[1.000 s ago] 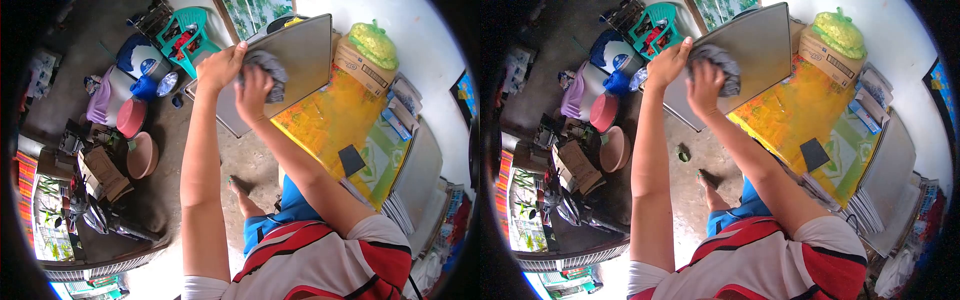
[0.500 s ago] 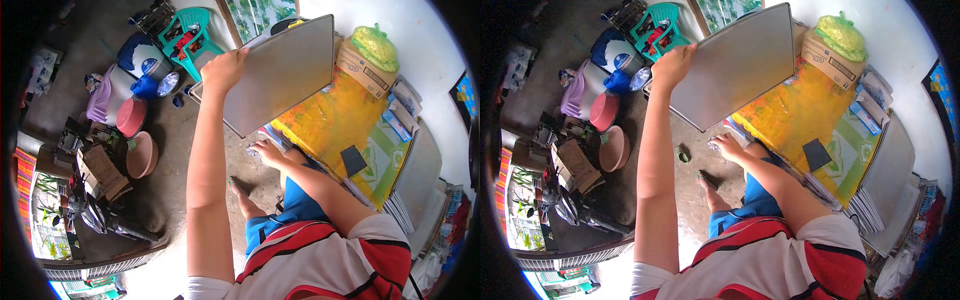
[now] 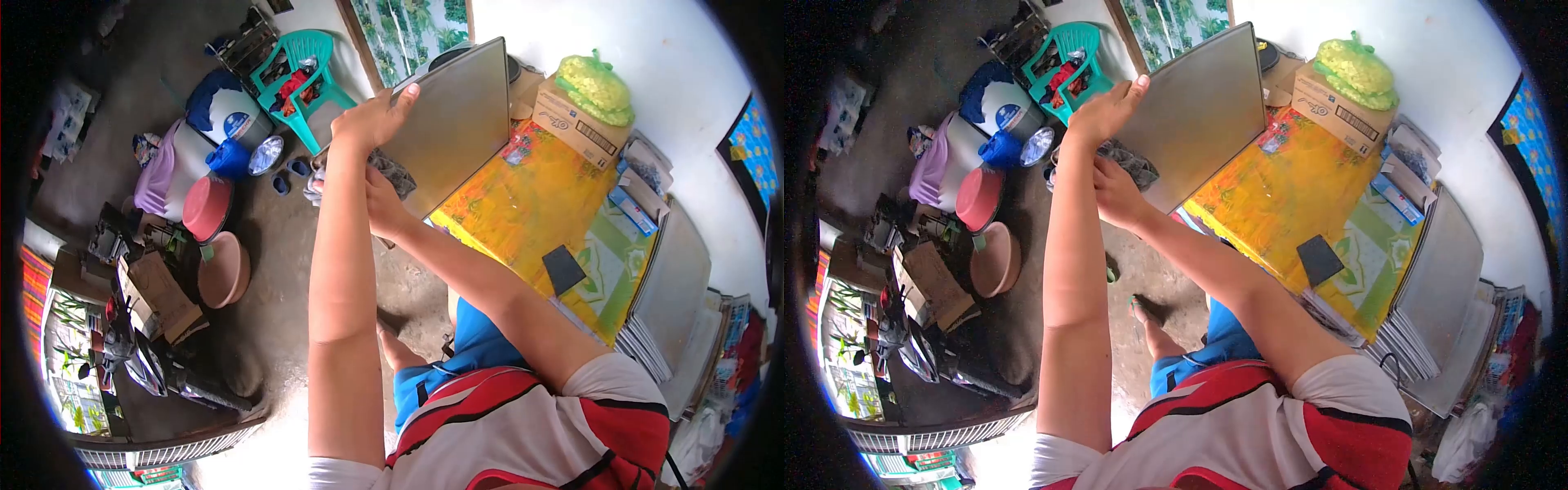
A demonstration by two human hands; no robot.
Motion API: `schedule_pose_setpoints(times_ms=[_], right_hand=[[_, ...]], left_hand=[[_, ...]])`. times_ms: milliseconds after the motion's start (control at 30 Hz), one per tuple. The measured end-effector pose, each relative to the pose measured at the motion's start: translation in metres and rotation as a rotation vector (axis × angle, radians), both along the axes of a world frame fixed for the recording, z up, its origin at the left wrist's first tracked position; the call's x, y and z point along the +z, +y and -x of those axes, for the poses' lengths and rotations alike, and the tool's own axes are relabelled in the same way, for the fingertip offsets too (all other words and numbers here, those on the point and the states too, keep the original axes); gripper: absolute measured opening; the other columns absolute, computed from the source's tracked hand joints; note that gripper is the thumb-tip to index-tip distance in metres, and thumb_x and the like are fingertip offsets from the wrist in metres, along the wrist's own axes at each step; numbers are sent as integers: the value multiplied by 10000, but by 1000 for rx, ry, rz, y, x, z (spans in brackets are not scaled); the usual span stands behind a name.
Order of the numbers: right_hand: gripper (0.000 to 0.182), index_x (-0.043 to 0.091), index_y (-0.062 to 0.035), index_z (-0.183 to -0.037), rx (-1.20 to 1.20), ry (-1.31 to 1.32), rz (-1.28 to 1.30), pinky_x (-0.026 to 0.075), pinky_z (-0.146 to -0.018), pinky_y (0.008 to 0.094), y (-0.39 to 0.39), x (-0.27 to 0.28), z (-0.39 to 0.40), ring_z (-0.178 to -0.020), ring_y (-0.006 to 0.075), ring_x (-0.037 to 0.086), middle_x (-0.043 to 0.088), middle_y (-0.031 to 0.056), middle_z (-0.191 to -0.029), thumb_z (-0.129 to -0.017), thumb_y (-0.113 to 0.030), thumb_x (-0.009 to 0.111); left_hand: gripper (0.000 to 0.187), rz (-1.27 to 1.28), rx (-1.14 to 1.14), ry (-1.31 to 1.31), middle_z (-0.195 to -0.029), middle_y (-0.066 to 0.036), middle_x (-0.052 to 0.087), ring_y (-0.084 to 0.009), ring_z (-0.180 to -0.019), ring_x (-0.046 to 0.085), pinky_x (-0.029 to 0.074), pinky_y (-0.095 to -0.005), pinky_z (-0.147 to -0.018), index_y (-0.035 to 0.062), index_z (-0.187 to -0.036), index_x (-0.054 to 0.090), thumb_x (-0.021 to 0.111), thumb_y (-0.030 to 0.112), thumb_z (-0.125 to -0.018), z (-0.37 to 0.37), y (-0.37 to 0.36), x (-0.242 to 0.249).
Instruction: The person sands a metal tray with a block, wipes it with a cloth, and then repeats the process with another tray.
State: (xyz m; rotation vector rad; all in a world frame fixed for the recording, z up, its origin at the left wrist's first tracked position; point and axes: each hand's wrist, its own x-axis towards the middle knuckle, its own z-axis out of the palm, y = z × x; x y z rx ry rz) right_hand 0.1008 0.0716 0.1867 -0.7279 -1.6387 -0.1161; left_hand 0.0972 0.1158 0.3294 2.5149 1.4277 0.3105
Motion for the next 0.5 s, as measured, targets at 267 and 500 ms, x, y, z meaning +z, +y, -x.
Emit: schedule_pose_setpoints(times_ms=[267, 500], right_hand=[[482, 656, -246, -1131, -538, -313, -100, 424, -964, 465, 7, 8, -59, -1214, 317, 457, 523, 18, -1275, -660, -297, 738], [459, 690, -283, -1066, -773, -133, -97, 369, -1064, 445, 1, 26, -137, -1267, 330, 387, 496, 28, -1308, -623, -203, 778]], left_hand=[[822, 156, -45, -61, -1320, -111, 580, -346, -1282, 480, 331, -461, -1078, 257, -1302, 591, 156, 798, -861, 13, 16, -1], [691, -247, -4, -57, -956, -128, 690, -369, -957, 642, 489, -467, -800, 201, -1028, 684, 231, 712, -927, 15, -7, -13]])
